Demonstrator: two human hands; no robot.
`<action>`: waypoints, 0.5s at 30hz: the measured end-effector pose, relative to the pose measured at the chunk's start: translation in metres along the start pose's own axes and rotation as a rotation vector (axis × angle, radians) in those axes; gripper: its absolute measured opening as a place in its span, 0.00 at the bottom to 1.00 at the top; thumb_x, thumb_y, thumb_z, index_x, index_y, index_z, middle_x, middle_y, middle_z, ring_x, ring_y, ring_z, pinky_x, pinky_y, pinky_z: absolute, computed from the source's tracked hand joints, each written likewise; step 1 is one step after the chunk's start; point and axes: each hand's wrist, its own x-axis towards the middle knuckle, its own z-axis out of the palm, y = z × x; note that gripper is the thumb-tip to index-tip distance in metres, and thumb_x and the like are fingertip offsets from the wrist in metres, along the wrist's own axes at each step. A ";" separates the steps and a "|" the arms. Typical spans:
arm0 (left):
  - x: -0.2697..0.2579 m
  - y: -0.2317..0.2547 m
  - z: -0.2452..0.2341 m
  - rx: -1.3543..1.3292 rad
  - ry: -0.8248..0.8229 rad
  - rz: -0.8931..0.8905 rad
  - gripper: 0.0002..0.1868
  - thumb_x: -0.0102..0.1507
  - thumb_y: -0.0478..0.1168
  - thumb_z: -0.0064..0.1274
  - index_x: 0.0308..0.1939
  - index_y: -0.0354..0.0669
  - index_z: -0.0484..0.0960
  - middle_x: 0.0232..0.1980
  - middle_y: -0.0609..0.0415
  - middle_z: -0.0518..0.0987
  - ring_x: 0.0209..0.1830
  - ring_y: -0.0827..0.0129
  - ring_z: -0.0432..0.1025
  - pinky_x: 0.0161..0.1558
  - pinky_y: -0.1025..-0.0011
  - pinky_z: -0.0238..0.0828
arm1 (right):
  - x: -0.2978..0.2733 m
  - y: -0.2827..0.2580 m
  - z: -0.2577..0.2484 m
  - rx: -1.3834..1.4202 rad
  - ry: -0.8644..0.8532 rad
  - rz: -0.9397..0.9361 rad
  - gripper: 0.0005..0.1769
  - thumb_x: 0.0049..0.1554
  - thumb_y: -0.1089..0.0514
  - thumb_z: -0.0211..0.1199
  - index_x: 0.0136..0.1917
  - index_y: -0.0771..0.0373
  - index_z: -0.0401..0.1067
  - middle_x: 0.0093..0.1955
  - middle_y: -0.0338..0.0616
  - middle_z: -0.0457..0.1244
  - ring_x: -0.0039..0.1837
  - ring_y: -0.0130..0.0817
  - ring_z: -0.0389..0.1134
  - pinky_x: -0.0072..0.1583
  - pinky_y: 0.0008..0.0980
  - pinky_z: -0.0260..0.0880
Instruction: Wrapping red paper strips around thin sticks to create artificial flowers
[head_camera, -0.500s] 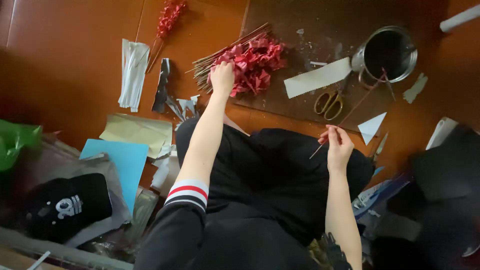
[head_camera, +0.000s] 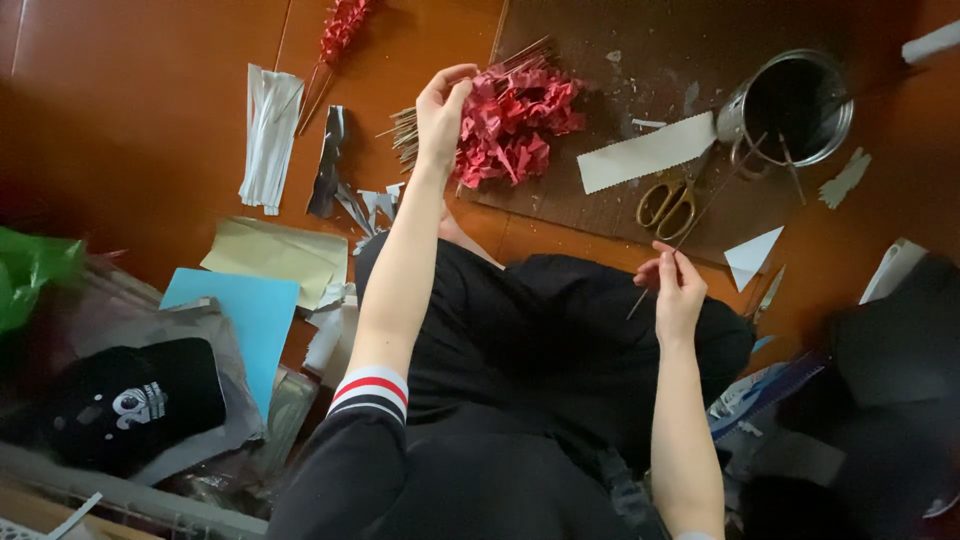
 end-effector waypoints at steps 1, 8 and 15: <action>-0.001 -0.001 0.001 0.000 0.000 0.001 0.12 0.62 0.37 0.49 0.47 0.42 0.82 0.48 0.54 0.82 0.48 0.71 0.74 0.54 0.75 0.68 | 0.001 0.002 0.001 0.001 0.000 -0.001 0.17 0.67 0.54 0.48 0.60 0.68 0.70 0.38 0.44 0.64 0.36 0.31 0.65 0.43 0.25 0.70; -0.026 0.033 0.009 -0.234 -0.219 -0.038 0.15 0.63 0.34 0.52 0.55 0.43 0.76 0.49 0.52 0.76 0.43 0.73 0.72 0.45 0.77 0.73 | 0.010 -0.016 0.026 0.176 -0.046 0.042 0.11 0.64 0.63 0.47 0.56 0.65 0.68 0.33 0.37 0.53 0.29 0.22 0.47 0.33 0.24 0.45; 0.018 -0.062 0.000 1.239 -0.290 0.038 0.26 0.65 0.58 0.38 0.42 0.42 0.84 0.58 0.42 0.74 0.58 0.40 0.62 0.57 0.37 0.50 | 0.024 -0.025 0.040 0.008 -0.229 0.129 0.12 0.65 0.62 0.45 0.57 0.65 0.67 0.31 0.34 0.49 0.28 0.20 0.41 0.30 0.22 0.40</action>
